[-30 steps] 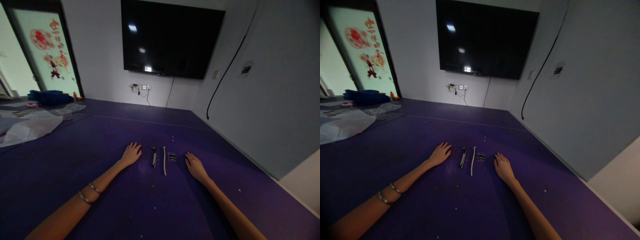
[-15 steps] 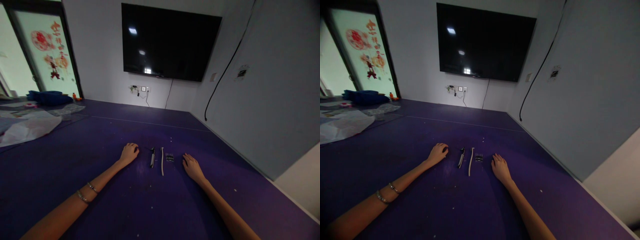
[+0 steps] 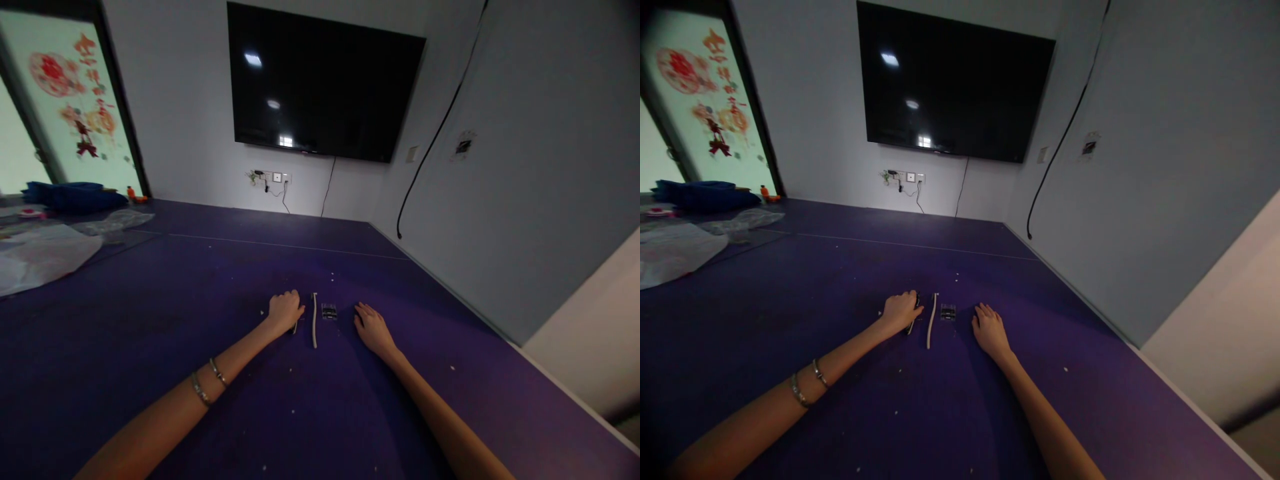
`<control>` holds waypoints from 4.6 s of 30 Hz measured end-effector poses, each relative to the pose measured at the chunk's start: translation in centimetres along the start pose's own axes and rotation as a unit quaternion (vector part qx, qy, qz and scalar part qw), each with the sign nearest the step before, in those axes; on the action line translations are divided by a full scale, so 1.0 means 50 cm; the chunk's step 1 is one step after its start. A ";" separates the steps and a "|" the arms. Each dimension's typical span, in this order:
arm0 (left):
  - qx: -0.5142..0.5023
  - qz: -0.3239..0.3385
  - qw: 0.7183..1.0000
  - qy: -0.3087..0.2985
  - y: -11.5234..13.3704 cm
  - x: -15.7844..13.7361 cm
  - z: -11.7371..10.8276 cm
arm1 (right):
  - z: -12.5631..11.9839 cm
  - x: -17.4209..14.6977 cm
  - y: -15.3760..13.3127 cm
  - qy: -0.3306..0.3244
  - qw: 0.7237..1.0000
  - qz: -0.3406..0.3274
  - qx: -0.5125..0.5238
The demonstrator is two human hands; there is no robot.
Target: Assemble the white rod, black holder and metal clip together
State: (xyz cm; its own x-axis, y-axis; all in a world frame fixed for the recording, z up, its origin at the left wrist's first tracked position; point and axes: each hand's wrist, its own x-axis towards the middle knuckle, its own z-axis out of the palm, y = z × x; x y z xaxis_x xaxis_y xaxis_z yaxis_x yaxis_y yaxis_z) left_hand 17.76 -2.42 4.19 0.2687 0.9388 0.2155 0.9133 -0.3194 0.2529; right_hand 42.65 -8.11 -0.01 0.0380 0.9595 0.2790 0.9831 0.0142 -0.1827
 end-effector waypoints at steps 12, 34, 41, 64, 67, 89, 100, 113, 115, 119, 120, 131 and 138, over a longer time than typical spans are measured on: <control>0.031 0.000 0.999 -0.028 -0.004 0.007 0.011 | -0.008 -0.003 -0.006 0.007 1.000 0.002 0.013; -0.643 -0.165 0.746 -0.053 -0.039 0.009 -0.022 | -0.003 -0.001 0.001 0.005 1.000 -0.006 0.007; -0.691 -0.222 0.688 -0.035 -0.056 -0.006 -0.038 | 0.004 0.001 0.006 0.016 1.000 -0.015 0.009; -0.697 -0.313 0.619 -0.184 -0.067 0.003 -0.050 | 0.003 0.000 0.008 0.026 0.999 -0.027 -0.010; -0.693 -0.330 0.606 -0.208 -0.068 0.003 -0.043 | 0.004 -0.001 0.007 0.028 0.999 -0.027 -0.010; -0.698 -0.347 0.582 -0.233 -0.074 -0.019 -0.030 | 0.010 0.000 0.008 0.036 0.999 -0.032 -0.005; -0.677 -0.340 0.613 -0.223 -0.066 -0.027 -0.042 | 0.006 0.001 0.010 0.024 0.999 -0.028 -0.017; -0.718 -0.145 0.672 -0.107 -0.054 -0.066 -0.051 | 0.007 0.001 0.008 0.022 1.000 -0.021 0.003; -0.718 -0.113 0.680 -0.096 -0.052 -0.072 -0.048 | 0.010 0.003 0.012 0.026 0.999 -0.018 0.016; -0.720 -0.064 0.687 -0.078 -0.048 -0.079 -0.044 | 0.011 0.013 0.030 0.043 0.995 -0.002 0.094; -0.720 -0.057 0.688 -0.074 -0.047 -0.081 -0.044 | 0.008 0.016 0.034 0.047 0.991 0.007 0.125; -0.662 -0.010 0.744 -0.089 -0.022 -0.110 -0.058 | -0.089 0.077 -0.143 0.053 0.876 -0.026 0.478; -0.642 -0.020 0.762 -0.087 -0.012 -0.116 -0.062 | -0.123 0.087 -0.264 -0.148 0.783 -0.020 0.605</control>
State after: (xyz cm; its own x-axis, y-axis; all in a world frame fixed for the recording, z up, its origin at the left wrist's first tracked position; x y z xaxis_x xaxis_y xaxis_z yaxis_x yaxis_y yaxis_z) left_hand 14.71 -8.06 5.71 0.3874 0.9181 0.0834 -0.0994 -0.0483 0.9939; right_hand 30.93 -5.86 9.42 -0.2071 0.9721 0.1099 0.0874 0.1303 -0.9876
